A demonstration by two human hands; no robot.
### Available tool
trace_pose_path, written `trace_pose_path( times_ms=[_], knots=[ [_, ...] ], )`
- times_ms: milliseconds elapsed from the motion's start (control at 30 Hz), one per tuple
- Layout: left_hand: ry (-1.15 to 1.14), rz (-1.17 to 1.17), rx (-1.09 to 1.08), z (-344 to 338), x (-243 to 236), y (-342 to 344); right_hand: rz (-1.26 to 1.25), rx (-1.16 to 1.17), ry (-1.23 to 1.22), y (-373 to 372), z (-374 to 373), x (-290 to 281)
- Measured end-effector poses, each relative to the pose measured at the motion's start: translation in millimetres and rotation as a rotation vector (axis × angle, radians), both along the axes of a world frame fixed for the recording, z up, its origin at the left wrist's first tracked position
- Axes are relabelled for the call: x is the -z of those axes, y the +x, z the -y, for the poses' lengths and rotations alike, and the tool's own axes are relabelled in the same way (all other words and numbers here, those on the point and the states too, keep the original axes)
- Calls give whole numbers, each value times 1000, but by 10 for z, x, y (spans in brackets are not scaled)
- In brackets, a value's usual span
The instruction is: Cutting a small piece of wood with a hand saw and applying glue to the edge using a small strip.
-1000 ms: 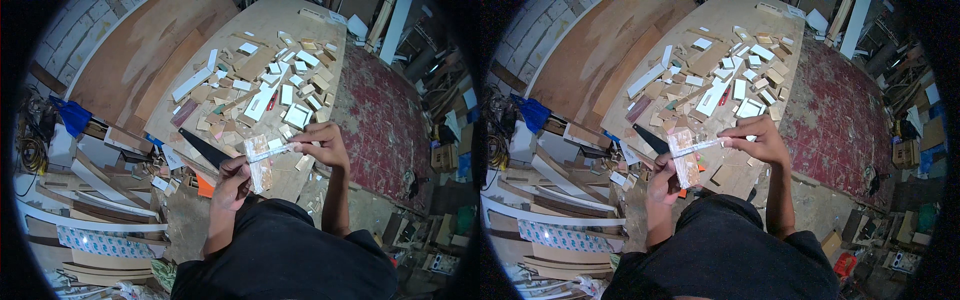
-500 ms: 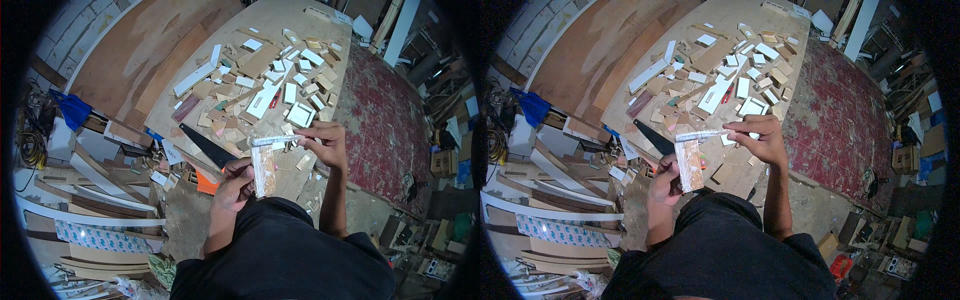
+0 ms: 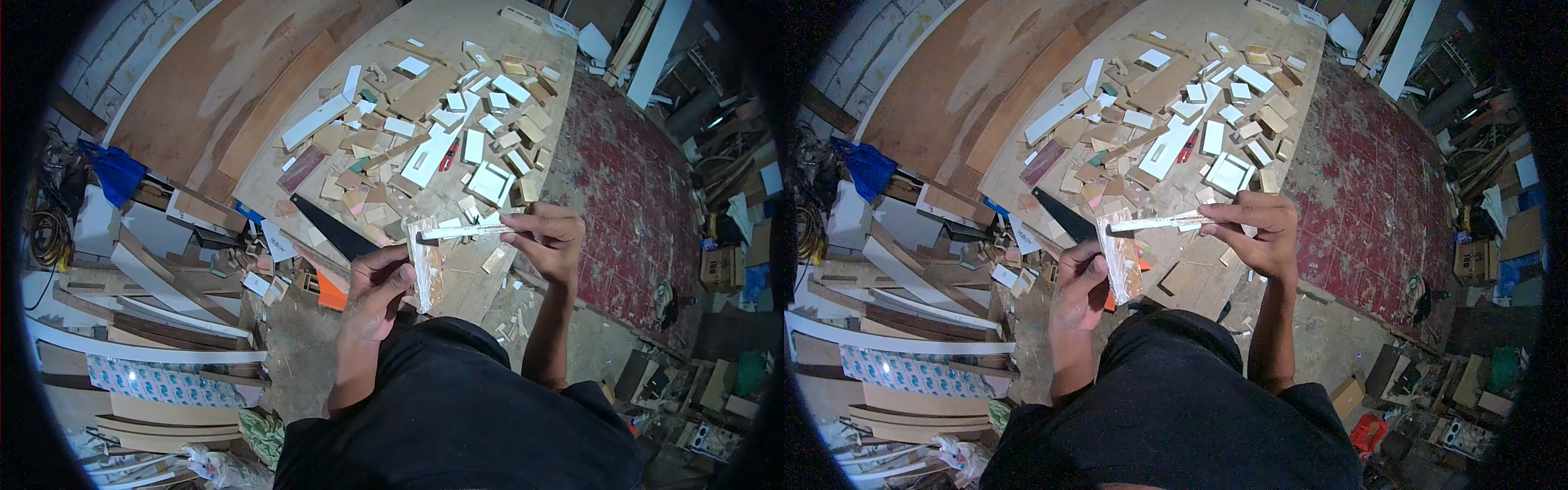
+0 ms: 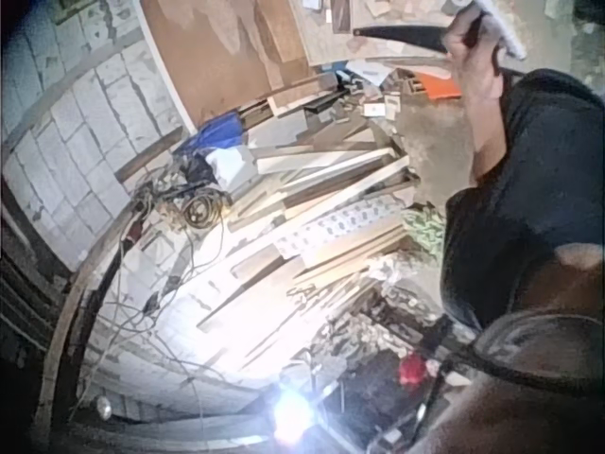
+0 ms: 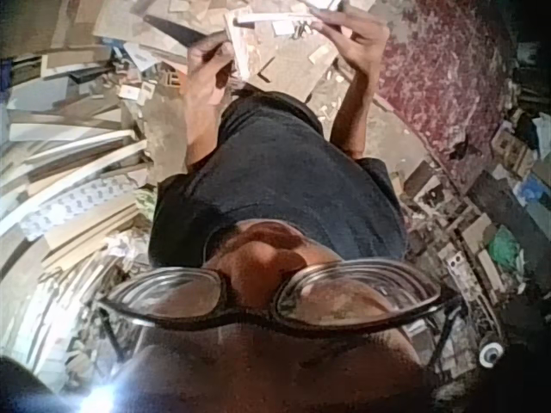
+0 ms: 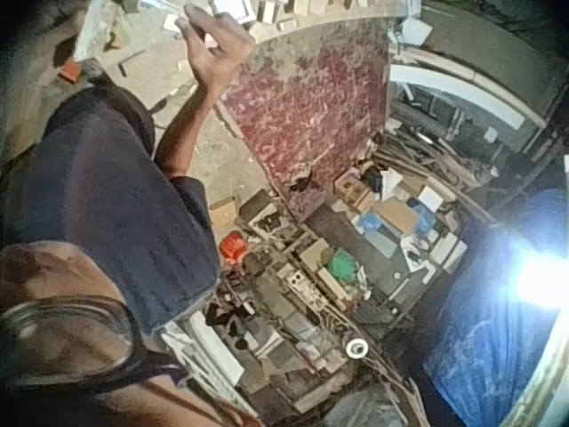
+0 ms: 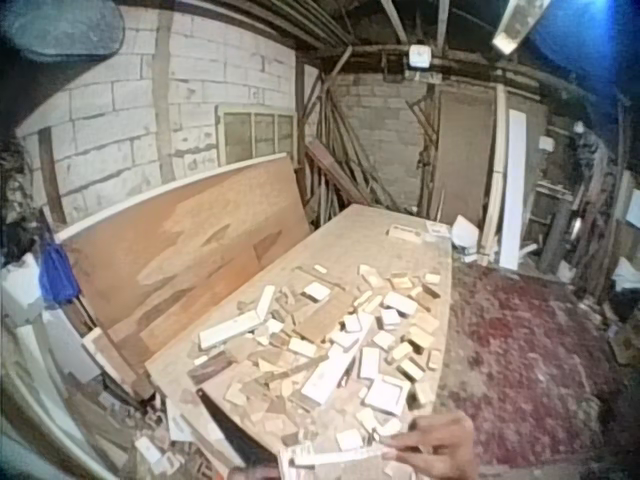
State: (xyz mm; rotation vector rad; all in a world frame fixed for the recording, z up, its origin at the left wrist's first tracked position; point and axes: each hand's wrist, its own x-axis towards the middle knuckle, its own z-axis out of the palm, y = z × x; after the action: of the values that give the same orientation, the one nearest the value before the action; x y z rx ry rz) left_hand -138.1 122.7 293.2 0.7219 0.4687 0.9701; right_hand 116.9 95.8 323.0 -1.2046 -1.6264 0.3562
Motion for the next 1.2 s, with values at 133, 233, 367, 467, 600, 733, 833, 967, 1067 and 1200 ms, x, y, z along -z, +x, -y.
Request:
trace_pose_path(
  times_ms=[133,233,367,467,600,733,833,967,1067,1200],
  knots=[
    [77,-57,-58,27,-106,-1,0,-30,26,-42,5,-60],
    [146,-219,-113,37,-129,-36,30,-18,22,-18,24,-90],
    [233,-364,-126,18,-105,-85,75,10,42,-16,37,-122],
    [244,-393,-129,33,-118,-111,82,31,45,-11,42,-130],
    [120,-207,-69,60,-115,-114,51,21,51,0,76,-80],
    [-53,-51,26,35,18,-126,23,-33,-44,-49,93,-35],
    [-97,24,142,50,-54,-152,-39,-22,-72,-94,79,6],
    [-126,87,194,50,-51,-162,-62,-60,-134,-82,39,31],
    [-167,120,215,36,40,-151,-155,-110,-137,-85,56,58],
    [-188,65,152,47,32,-78,-245,-201,-170,-113,62,155]
  ],
)
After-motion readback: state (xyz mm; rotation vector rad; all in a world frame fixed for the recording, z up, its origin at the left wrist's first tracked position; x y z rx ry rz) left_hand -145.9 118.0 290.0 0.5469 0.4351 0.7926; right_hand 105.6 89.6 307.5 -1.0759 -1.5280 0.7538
